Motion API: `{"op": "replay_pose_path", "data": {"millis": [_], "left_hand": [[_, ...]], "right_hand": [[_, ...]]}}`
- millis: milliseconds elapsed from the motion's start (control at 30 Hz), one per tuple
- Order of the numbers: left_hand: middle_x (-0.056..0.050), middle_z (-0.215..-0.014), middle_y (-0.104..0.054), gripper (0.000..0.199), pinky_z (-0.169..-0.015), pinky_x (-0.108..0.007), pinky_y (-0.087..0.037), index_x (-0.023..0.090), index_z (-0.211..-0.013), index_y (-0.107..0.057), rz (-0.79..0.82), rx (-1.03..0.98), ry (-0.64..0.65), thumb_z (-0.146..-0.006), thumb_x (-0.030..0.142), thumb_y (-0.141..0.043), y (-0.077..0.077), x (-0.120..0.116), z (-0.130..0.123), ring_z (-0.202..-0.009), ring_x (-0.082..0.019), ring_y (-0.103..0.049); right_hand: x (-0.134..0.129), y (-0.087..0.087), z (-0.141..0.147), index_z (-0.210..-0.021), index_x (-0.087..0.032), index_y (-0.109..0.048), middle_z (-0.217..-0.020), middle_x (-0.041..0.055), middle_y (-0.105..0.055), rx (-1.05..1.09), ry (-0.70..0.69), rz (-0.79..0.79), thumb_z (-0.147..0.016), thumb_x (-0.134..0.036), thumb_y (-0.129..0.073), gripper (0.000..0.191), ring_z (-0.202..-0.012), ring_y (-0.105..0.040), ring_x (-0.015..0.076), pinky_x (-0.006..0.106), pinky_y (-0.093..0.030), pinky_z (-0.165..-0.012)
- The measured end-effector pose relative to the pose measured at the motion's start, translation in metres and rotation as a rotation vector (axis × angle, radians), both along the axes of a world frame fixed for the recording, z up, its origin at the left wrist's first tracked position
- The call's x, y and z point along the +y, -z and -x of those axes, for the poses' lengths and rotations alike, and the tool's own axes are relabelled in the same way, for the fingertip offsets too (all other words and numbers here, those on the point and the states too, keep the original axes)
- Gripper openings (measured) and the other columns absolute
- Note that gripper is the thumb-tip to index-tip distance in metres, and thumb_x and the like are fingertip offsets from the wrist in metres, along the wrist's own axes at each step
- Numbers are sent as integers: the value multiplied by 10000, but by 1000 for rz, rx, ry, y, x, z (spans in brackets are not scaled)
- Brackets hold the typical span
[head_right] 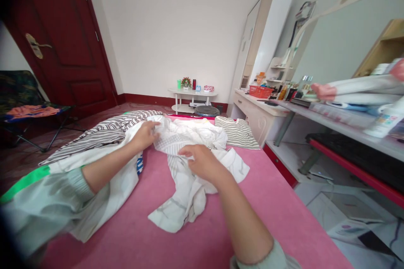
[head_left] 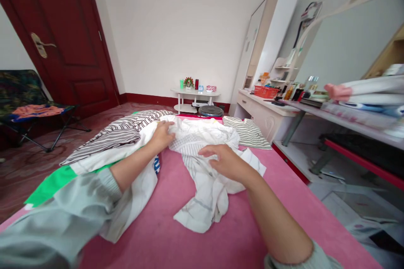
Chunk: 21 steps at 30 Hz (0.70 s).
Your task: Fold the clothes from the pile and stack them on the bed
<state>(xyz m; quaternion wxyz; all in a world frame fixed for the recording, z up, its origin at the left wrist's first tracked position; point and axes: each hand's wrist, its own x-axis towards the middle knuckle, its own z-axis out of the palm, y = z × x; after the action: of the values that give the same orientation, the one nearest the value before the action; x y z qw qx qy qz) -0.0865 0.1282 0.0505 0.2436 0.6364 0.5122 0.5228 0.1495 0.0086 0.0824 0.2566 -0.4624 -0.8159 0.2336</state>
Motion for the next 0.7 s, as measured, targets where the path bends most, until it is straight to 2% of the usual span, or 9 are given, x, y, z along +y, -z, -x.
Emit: {"op": "replay_pose_path", "data": {"millis": [67, 167, 233, 333, 433, 500, 567, 633, 700], "left_hand": [[-98, -1314, -495, 396, -1111, -437, -249, 169, -1025, -672, -91, 231, 98, -640, 88, -626, 13, -26, -4, -1293, -304, -376], [-89, -1315, -499, 391, -1072, -413, -326, 203, -1072, -666, -190, 538, 411, -733, 66, -528, 27, -70, -18, -1237, -262, -450], [-78, -1341, -488, 437, -1062, -408, -338, 225, -1098, -658, -227, 654, 609, -752, 28, -478, 32, -92, -28, -1266, -251, -420], [-70, -1382, -465, 441, -1079, -426, -305, 240, -1112, -652, -259, 720, 761, -751, 31, -509, 40, -108, -38, -1326, -268, -339], [-80, -1218, -597, 249, -1068, -394, -314, 217, -980, -681, -231, 676, 840, -806, 109, -539, 49, -109, -43, -1230, -249, -457], [-70, -1031, -663, 170, -1021, -354, -359, 202, -907, -667, -190, 595, 865, -863, 170, -506, 50, -106, -42, -1082, -213, -558], [-59, -916, -665, 171, -920, -314, -424, 187, -895, -633, -115, 448, 797, -900, 229, -467, 43, -103, -35, -946, -187, -598], [-45, -855, -646, 170, -796, -273, -459, 174, -885, -596, -46, 245, 639, -904, 278, -462, 27, -98, -22, -847, -171, -597], [-18, -797, -626, 149, -712, -245, -462, 173, -884, -575, -13, 26, 507, -860, 313, -528, 4, -92, -5, -747, -151, -581]], "right_hand": [[17, 14, -27, -995, -238, -697, -1094, 24, -671, -227, 191, -46, -621, 66, -453, 541, -1036, -598, 204, 323, -442, -889], [34, 35, -55, -935, -263, -719, -1120, 19, -651, -450, 230, -10, -579, 79, -466, 555, -1076, -570, 209, 303, -425, -890], [40, 42, -62, -850, -252, -734, -1132, 19, -647, -495, 239, -12, -574, 55, -496, 477, -1098, -556, 213, 294, -412, -906], [41, 35, -63, -744, -221, -728, -1045, 28, -684, -435, 285, -97, -589, 7, -506, 354, -1042, -584, 216, 285, -415, -886], [36, 11, -61, -807, -210, -713, -905, 19, -707, -180, 392, -214, -635, -37, -464, 348, -888, -626, 192, 270, -443, -799], [28, -8, -61, -844, -203, -693, -800, 8, -697, 58, 483, -288, -668, -88, -462, 313, -756, -623, 177, 258, -454, -693], [15, -26, -60, -834, -196, -677, -722, 5, -671, 283, 546, -389, -690, -147, -486, 244, -661, -597, 165, 245, -438, -598], [-1, -42, -59, -800, -198, -669, -684, 3, -649, 463, 553, -493, -694, -194, -533, 172, -605, -567, 154, 235, -412, -535], [-18, -55, -59, -759, -203, -663, -647, -5, -627, 602, 496, -540, -684, -219, -589, 107, -555, -535, 137, 224, -382, -488]]}}
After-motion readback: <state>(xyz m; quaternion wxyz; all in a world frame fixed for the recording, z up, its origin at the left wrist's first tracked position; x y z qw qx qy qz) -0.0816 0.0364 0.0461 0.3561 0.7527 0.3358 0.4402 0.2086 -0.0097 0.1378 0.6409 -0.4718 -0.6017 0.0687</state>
